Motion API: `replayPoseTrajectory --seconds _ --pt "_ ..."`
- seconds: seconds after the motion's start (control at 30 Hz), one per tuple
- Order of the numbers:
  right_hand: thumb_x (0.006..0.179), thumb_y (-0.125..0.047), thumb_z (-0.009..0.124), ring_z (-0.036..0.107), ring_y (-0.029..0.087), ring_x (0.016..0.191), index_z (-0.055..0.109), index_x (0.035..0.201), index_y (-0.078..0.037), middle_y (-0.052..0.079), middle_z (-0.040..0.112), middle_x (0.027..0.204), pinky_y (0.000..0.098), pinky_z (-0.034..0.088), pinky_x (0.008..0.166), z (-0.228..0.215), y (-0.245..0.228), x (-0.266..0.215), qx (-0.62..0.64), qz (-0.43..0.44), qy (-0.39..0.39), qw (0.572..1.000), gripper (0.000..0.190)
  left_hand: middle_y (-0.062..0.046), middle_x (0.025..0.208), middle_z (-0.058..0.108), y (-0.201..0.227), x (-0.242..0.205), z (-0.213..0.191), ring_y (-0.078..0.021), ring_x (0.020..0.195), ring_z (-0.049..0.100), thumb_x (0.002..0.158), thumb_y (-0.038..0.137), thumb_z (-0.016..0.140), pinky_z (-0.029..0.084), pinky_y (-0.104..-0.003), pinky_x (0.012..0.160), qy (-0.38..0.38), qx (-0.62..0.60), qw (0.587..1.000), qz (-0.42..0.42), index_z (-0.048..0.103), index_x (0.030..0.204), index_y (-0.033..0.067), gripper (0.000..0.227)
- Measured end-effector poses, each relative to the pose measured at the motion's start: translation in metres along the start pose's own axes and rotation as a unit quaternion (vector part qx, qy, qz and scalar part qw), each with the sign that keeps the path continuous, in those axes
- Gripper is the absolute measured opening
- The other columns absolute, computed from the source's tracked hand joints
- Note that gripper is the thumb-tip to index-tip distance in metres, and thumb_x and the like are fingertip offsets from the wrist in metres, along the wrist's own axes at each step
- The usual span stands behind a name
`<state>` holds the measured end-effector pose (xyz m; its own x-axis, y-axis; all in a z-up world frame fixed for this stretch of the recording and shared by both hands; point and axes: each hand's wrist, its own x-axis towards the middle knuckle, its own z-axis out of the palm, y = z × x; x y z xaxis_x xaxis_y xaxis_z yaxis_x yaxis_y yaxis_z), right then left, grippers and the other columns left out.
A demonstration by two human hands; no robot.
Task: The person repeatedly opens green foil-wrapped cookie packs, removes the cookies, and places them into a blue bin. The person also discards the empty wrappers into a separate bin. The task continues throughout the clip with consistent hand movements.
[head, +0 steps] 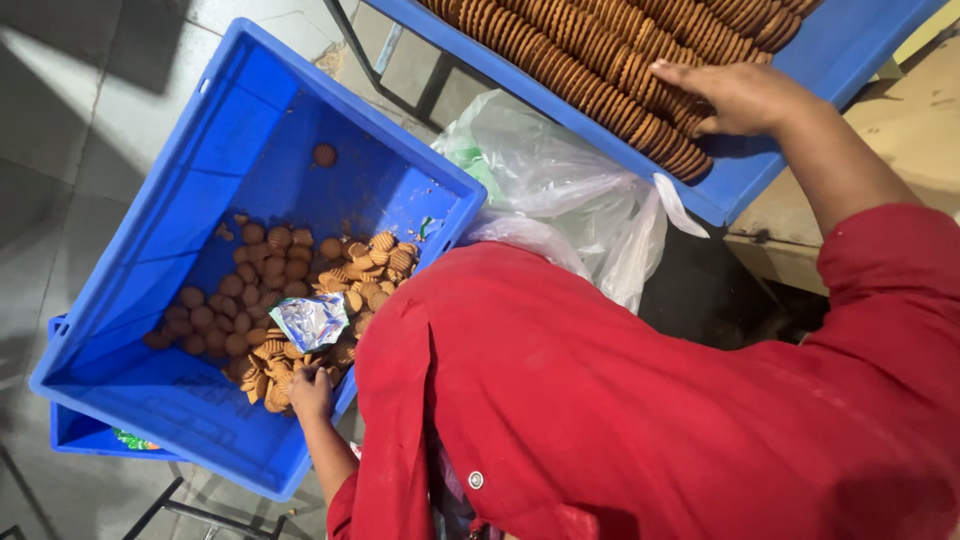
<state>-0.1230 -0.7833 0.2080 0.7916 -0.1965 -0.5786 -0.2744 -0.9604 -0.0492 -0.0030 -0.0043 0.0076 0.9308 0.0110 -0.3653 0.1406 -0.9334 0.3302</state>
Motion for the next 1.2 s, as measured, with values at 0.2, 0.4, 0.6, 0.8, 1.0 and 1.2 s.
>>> replayPoseTrajectory --seconds 0.2,0.4,0.6,0.8,1.0,1.2 --pt "0.066 -0.029 0.090 0.065 0.032 0.119 0.019 0.171 -0.030 0.006 0.053 0.153 0.0466 0.055 0.090 0.014 0.013 0.005 -0.062 0.038 0.047 0.996 0.126 -0.023 0.102 0.072 -0.003 0.001 0.002 -0.0357 0.096 0.069 0.089 0.024 0.072 0.054 -0.047 0.087 -0.020 -0.041 0.999 0.001 0.073 0.109 0.0023 0.029" --pt "0.081 -0.034 0.083 0.073 0.029 0.097 0.051 0.161 -0.026 0.005 0.075 0.118 0.0421 0.058 0.076 0.043 0.024 -0.009 -0.135 0.025 0.112 0.984 0.087 -0.016 0.095 0.073 0.005 0.006 0.002 -0.0227 0.081 0.068 0.092 0.016 0.067 0.055 -0.036 0.073 -0.071 -0.167 0.981 -0.064 0.070 0.113 -0.0023 0.027" --pt "0.089 -0.017 0.073 0.073 0.023 0.092 0.062 0.131 -0.015 0.006 0.075 0.107 0.0368 0.057 0.076 0.065 0.032 -0.010 -0.171 0.005 0.241 0.955 0.044 -0.013 0.099 0.071 -0.006 0.009 0.009 -0.0176 0.085 0.065 0.093 0.011 0.067 0.054 -0.032 0.075 -0.091 -0.199 0.975 -0.040 0.069 0.114 -0.0028 0.025" --pt "0.076 -0.033 0.089 0.072 0.035 0.090 0.074 0.106 -0.006 0.018 0.074 0.095 0.0459 0.058 0.075 0.074 0.030 -0.006 -0.080 0.124 0.109 0.983 0.043 -0.011 0.107 0.070 -0.010 0.018 0.013 -0.0201 0.086 0.059 0.101 0.013 0.062 0.047 -0.034 0.075 -0.138 -0.291 0.943 -0.084 0.063 0.115 -0.0029 0.021" --pt "0.074 -0.039 0.092 0.071 0.040 0.093 0.075 0.111 0.000 0.024 0.074 0.102 0.0499 0.057 0.080 0.084 0.042 0.014 0.037 0.191 0.065 0.979 0.057 -0.012 0.109 0.070 0.011 0.011 -0.001 -0.0171 0.096 0.065 0.100 0.015 0.062 0.052 -0.031 0.086 -0.132 -0.253 0.958 -0.034 0.062 0.111 -0.0024 0.020" --pt "0.079 -0.044 0.089 0.073 0.041 0.093 0.077 0.113 0.000 0.025 0.076 0.104 0.0503 0.058 0.082 0.113 0.061 0.028 0.063 0.214 0.018 0.975 0.057 -0.013 0.108 0.070 0.026 0.009 -0.008 -0.0174 0.095 0.065 0.101 0.015 0.061 0.053 -0.030 0.083 -0.151 -0.260 0.953 -0.021 0.060 0.112 -0.0034 0.022"
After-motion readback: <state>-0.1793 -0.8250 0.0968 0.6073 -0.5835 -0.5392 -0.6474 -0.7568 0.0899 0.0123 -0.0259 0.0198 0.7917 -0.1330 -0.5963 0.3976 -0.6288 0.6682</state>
